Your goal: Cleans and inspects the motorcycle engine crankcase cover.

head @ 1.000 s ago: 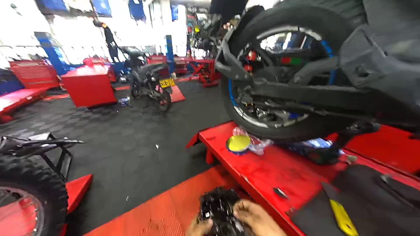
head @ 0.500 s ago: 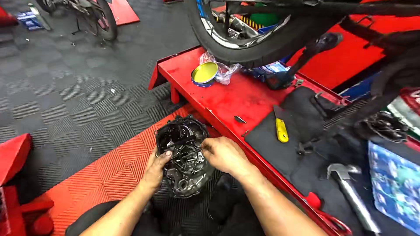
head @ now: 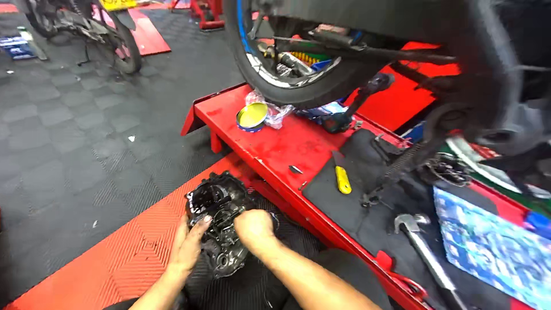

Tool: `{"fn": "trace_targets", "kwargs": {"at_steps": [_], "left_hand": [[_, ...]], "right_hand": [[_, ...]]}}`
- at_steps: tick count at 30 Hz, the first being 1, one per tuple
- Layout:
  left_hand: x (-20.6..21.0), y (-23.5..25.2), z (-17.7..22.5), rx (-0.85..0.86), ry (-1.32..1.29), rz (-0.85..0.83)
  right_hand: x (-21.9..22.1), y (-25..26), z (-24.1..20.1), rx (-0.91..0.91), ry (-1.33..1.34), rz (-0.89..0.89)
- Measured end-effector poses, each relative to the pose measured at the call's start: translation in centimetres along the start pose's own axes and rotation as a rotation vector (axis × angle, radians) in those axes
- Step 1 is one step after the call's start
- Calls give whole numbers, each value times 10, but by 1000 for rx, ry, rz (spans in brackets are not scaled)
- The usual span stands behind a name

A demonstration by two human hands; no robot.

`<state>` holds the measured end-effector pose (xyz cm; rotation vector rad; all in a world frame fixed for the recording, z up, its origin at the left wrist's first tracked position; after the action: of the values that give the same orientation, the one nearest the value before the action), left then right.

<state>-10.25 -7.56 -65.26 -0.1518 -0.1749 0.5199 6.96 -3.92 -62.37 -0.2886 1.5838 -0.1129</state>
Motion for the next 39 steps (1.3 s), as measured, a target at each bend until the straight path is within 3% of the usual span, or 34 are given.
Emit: {"fn": "trace_targets", "kwargs": {"at_steps": [3,7,11,15,19,22,25,30,32,35,39], "left_hand": [[-2,0,0,38,16,-11],[-7,4,-11,8,35,4],[-5,6,-7,-59,-15,14],[0,8,-5,-62,-46,17],[3,13,-7,-69,-55,39],[7,12,-7,-68,-51,60],[12,16,-8,-55,-75,37],[10,21,-6,-20,-42,56],[5,25,-7,-48,-21,68],[-4,34,-10,-124,-20,99],[-9,46,-9,-139,-32,116]], "right_hand": [[7,4,-1,78,100,-54],[7,4,-6,-30,92,-94],[-35,11,8,-215,232,91],[-101,31,84,-129,504,273],[-131,46,193,187,336,485],[-131,48,223,303,379,549],[-141,67,188,186,421,621],[-165,162,103,-144,112,612],[-173,200,93,-111,281,604],[-183,245,90,58,783,643],[-197,267,71,61,673,676]]}}
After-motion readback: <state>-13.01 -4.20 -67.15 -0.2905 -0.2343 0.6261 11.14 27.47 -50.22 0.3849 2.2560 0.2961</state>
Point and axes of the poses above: each hand's wrist, its own y-axis towards the middle knuckle, its own x-axis out of the palm, z = x × y, the point moved 8 cm from there along y, towards the middle knuckle, and after that the axes turned 15 degrees about z, right-handed, at the moved point
